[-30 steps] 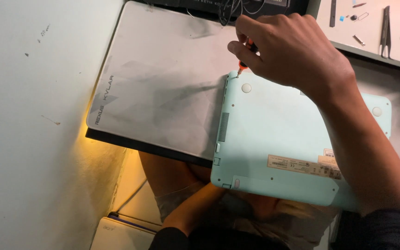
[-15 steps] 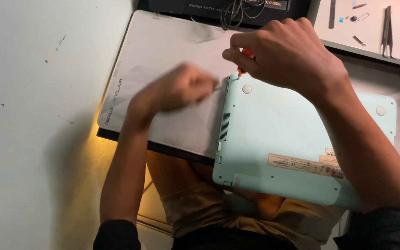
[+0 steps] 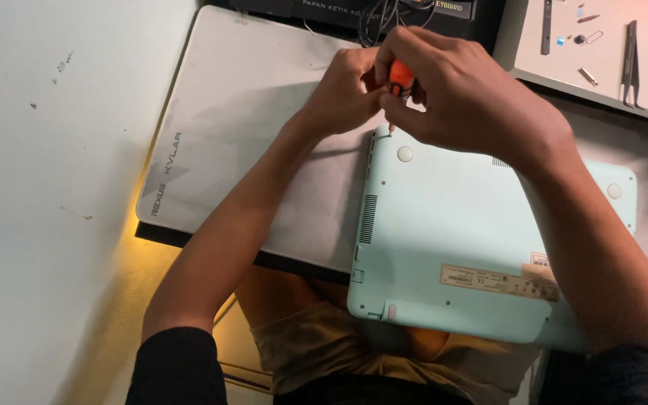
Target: Removing screws from the back cover of a laptop using a screwdriver
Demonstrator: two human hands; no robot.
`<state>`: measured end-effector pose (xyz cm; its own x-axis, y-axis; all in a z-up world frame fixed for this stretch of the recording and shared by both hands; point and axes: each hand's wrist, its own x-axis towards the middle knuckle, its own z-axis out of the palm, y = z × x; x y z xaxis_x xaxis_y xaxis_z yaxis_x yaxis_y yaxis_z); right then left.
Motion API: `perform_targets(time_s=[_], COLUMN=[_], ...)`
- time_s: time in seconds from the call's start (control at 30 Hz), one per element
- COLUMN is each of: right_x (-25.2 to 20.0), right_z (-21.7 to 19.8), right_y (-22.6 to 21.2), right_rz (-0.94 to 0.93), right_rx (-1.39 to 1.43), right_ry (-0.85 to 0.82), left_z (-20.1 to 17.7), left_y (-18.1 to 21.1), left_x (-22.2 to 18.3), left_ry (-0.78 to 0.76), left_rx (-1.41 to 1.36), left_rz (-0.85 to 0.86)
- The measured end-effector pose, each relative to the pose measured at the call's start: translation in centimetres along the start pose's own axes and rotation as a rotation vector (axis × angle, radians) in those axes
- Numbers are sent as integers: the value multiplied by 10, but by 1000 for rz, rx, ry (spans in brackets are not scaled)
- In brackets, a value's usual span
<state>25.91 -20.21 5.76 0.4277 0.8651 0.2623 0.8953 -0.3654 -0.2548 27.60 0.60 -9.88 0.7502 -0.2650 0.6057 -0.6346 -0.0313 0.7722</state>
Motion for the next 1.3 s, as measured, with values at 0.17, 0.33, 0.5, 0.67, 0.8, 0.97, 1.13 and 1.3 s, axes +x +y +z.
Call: perform_targets(time_s=[0.17,0.33,0.5,0.67,0.8,0.97,1.13,1.3], right_x=[-2,-3,-7,-14,-11,-12,-14,-17], right_z=[2,-6,-10,-5,-9,-15,-12,5], right_y=[-9,-2,-2,3,4,-4,0,21], right_rz=[75,111,181,223,134,406,425,389], right_rx=[-163,-456,-282,-308,-67,-75,-74,-25], right_ry=[-3,-118,-99,-89,-59,-194,-182,-211], left_z=[2,7,13,14,13,16,19,16], left_y=[18,5,37,35,29,19,17,32], left_x=[2,-4,-2,-7,-4,-7,-9,-8], left_ry=[90,-55,-97,-64,-41,-67,-73,-128], left_rx=[375,562,397,318,342,464,506,444], left_rz=[70,-89,-250,-184,-123,-100,-57,-241])
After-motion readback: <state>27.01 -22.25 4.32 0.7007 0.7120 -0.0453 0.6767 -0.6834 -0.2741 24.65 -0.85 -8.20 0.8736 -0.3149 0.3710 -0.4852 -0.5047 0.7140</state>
